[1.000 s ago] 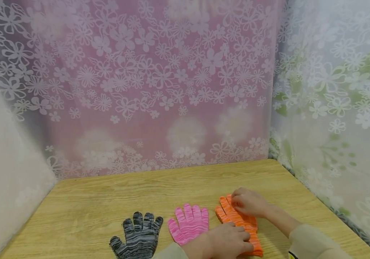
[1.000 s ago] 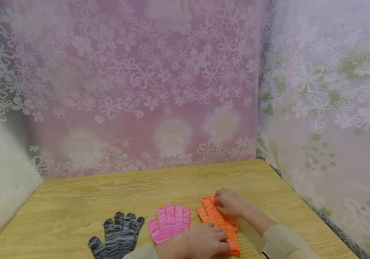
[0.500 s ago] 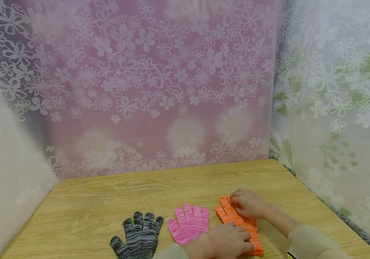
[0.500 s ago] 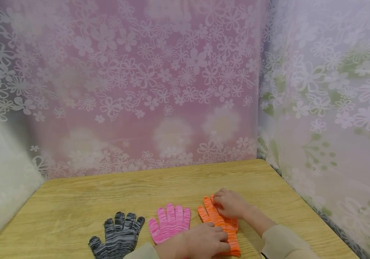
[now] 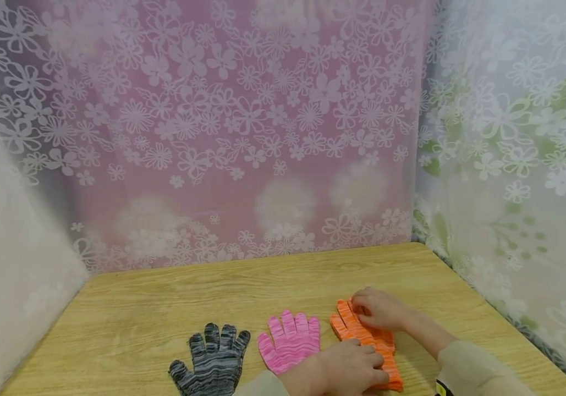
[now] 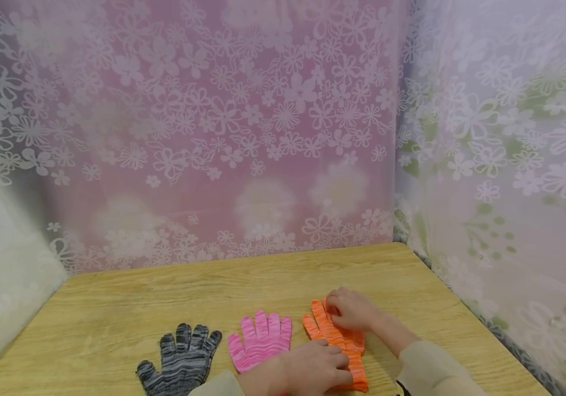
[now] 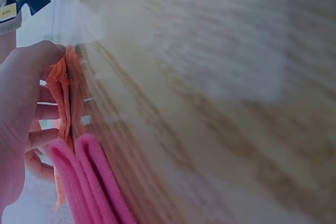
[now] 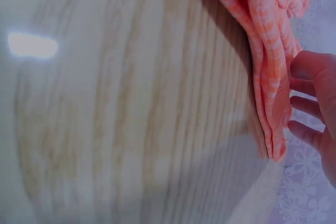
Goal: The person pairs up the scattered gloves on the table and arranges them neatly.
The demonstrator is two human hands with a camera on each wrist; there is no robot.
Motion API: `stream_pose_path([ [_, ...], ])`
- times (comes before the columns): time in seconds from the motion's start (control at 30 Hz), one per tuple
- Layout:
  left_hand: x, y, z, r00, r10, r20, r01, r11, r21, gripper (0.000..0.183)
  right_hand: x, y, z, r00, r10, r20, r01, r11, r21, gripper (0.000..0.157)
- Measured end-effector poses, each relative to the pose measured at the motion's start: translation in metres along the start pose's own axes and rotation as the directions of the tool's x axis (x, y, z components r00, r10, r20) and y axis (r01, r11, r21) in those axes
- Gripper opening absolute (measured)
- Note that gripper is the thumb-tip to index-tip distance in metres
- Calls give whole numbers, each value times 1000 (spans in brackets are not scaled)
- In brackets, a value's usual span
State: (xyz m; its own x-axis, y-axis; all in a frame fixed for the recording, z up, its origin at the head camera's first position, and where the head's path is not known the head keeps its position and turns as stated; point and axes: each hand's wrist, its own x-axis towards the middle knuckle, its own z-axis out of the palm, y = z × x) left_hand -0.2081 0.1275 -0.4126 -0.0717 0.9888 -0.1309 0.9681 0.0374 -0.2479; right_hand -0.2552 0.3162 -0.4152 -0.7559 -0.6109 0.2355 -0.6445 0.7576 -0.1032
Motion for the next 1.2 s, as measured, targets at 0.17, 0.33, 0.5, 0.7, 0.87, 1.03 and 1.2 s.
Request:
stream_pose_path([
  [0.17,0,-1,0,1000,6,-7,-6,1000,19,33,-5,0,-3,997,-57,-45,57,998,3,11],
  [0.33,-1,-2,0,1000,-8,-11,8,1000,1,32,-5,-2,-6,991,-113,-77,111,994,-23,11],
  [0.5,-2,-1,0,1000,-15,-14,15,1000,6,32,2,-8,-7,994,-112,-20,112,994,-6,9],
  [0.7,-3,2,-1,999,-14,-34,16,998,62,30,10,-14,-1,994,-98,46,100,993,-65,4],
  [0.87,-3,0,1,998,-1,-55,4,998,57,30,15,-17,2,994,-106,15,107,989,-100,11],
  [1.03,-4,0,1,998,3,-61,1,997,75,30,18,-17,4,990,-138,-7,135,982,-133,18],
  [1.2,-5,1,2,997,13,-75,-8,998,59,30,18,-16,7,988,-152,-23,147,977,-158,16],
])
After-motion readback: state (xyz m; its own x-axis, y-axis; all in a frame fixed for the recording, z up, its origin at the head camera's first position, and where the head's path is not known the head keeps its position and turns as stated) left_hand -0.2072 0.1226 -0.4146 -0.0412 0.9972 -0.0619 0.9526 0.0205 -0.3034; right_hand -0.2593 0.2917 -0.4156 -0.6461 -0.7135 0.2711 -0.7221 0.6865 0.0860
